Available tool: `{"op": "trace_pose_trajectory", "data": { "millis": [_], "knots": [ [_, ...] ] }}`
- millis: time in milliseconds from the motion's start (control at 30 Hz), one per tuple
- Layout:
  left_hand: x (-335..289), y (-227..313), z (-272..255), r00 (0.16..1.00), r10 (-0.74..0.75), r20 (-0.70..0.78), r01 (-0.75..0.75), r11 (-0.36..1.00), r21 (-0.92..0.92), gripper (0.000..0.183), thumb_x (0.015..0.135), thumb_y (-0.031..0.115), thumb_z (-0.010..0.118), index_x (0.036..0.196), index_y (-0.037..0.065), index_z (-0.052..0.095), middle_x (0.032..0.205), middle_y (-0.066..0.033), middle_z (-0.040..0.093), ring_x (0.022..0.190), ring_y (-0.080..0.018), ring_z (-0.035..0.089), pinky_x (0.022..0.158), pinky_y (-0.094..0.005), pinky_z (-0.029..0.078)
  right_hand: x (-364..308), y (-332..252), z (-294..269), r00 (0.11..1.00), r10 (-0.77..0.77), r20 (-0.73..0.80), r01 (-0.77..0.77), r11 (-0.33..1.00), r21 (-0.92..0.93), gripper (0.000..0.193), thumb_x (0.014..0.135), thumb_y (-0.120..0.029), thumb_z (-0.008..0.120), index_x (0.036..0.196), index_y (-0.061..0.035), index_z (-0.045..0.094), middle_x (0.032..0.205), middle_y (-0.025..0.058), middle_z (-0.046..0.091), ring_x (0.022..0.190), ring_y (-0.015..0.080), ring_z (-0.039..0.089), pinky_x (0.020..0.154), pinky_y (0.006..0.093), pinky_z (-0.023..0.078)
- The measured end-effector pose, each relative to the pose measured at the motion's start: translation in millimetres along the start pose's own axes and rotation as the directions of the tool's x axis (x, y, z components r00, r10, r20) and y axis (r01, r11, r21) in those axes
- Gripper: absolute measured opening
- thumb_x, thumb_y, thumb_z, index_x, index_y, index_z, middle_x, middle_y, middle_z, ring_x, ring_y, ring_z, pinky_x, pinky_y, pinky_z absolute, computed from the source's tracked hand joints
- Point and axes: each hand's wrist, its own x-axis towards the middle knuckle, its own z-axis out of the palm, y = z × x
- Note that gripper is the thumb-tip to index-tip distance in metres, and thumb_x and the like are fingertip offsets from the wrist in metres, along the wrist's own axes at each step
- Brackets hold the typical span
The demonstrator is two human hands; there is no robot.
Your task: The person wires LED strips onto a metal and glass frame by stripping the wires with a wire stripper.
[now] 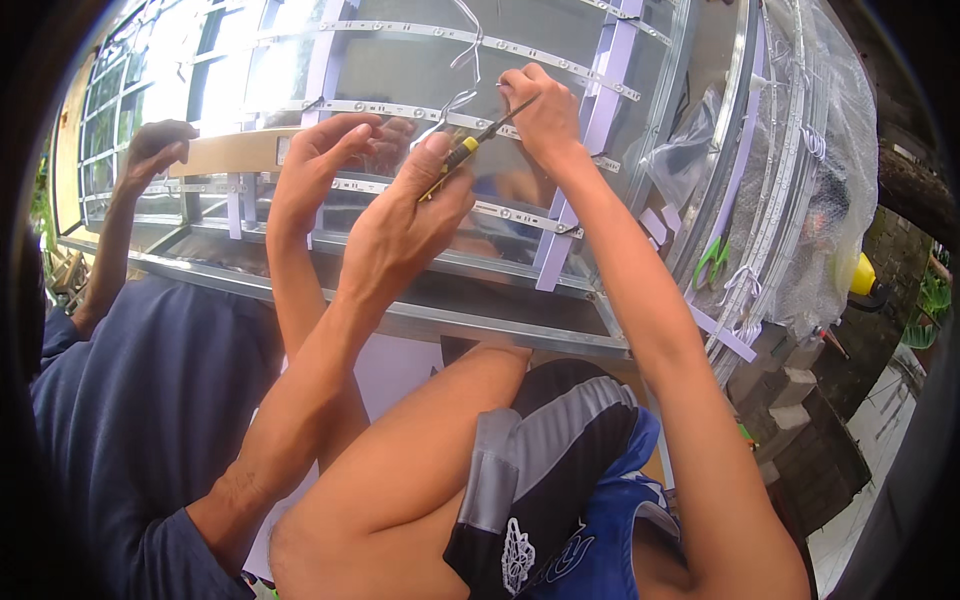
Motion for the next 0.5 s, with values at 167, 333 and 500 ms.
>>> {"op": "trace_pose_trajectory", "data": {
  "millis": [167, 333, 500],
  "knots": [
    [-4, -6, 4, 1.0, -0.019, -0.01, 0.019, 1.0, -0.014, 0.045, 0.106, 0.043, 0.056, 0.107, -0.002, 0.059, 0.097, -0.013, 0.056, 0.089, -0.0151, 0.061, 0.078, -0.0254, 0.053, -1, -10, -4, 1.0, -0.021, 0.005, 0.021, 0.998, -0.061, 0.015, 0.097, -0.015, 0.064, 0.106, -0.0062, 0.071, 0.101, 0.0129, 0.072, 0.088, 0.0372, 0.071, 0.077, 0.0458, 0.056],
    [-12, -22, 2, 0.999, -0.037, -0.018, 0.036, 0.998, -0.048, 0.046, 0.106, 0.042, 0.056, 0.112, -0.003, 0.058, 0.101, -0.013, 0.057, 0.092, -0.0148, 0.062, 0.08, -0.0251, 0.053, -29, -5, -112, 0.977, 0.047, -0.208, -0.048, 0.999, 0.002, 0.013, 0.096, -0.013, 0.063, 0.101, -0.0031, 0.07, 0.098, 0.0161, 0.074, 0.087, 0.0376, 0.071, 0.079, 0.0459, 0.055],
    [-22, -44, -1, 0.998, -0.05, -0.048, 0.046, 0.995, -0.085, 0.047, 0.107, 0.041, 0.056, 0.116, -0.004, 0.057, 0.105, -0.013, 0.058, 0.095, -0.0146, 0.062, 0.083, -0.0248, 0.053, -81, 8, -209, 0.854, 0.105, -0.51, -0.416, 0.727, -0.546, 0.021, 0.089, -0.012, 0.074, 0.108, -0.0026, 0.071, 0.116, 0.0132, 0.066, 0.109, 0.0288, 0.063, 0.095, 0.0398, 0.048]
  ]
}}
